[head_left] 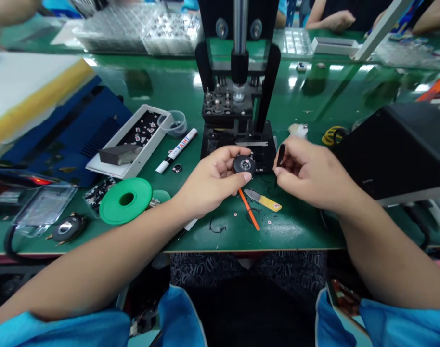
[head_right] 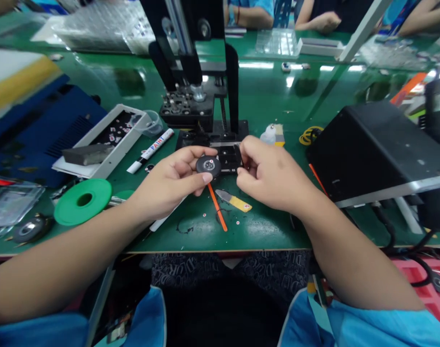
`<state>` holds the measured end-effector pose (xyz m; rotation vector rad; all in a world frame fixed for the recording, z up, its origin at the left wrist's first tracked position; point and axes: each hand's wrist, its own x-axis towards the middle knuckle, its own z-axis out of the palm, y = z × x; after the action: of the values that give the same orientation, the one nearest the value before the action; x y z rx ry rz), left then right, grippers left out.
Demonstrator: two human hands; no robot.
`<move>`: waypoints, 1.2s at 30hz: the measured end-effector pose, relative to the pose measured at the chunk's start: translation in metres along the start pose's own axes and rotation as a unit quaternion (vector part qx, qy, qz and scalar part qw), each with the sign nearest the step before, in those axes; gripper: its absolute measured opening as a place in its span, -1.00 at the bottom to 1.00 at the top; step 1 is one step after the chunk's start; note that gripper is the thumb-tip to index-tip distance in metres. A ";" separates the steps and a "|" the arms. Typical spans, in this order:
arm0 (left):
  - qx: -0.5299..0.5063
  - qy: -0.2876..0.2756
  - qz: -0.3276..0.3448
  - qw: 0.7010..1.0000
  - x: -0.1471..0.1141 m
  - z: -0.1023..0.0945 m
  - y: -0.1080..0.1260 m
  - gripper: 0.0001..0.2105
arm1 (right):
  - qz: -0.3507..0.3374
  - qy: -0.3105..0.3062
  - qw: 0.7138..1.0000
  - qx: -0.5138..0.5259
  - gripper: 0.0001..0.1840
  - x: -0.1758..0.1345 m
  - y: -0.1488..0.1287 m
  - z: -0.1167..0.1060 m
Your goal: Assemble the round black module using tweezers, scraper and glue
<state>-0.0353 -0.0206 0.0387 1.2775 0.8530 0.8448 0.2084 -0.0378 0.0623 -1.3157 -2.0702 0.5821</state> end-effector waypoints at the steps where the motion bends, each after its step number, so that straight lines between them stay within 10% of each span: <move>1: -0.001 -0.001 -0.008 1.000 0.000 -0.001 0.000 -0.49 | 0.003 -0.012 1.000 -0.008 -0.80 0.001 0.001 0.000; 13: 0.014 0.026 -0.029 0.999 -0.004 -0.007 -0.003 -0.45 | 0.095 -0.135 0.984 -0.067 -0.82 0.009 0.000 0.000; 24: 0.024 0.022 -0.042 0.999 -0.001 -0.002 -0.007 -0.38 | -0.122 0.090 0.980 0.132 -0.93 0.004 0.007 0.011; 36: -0.014 0.006 -0.047 0.999 -0.002 0.005 -0.003 -0.36 | -0.272 0.146 0.947 0.093 -0.94 0.003 0.009 0.022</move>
<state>-0.0317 -0.0246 0.0368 1.1993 0.8995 0.7880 0.1978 -0.0324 0.0416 -0.6300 -1.9526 0.3009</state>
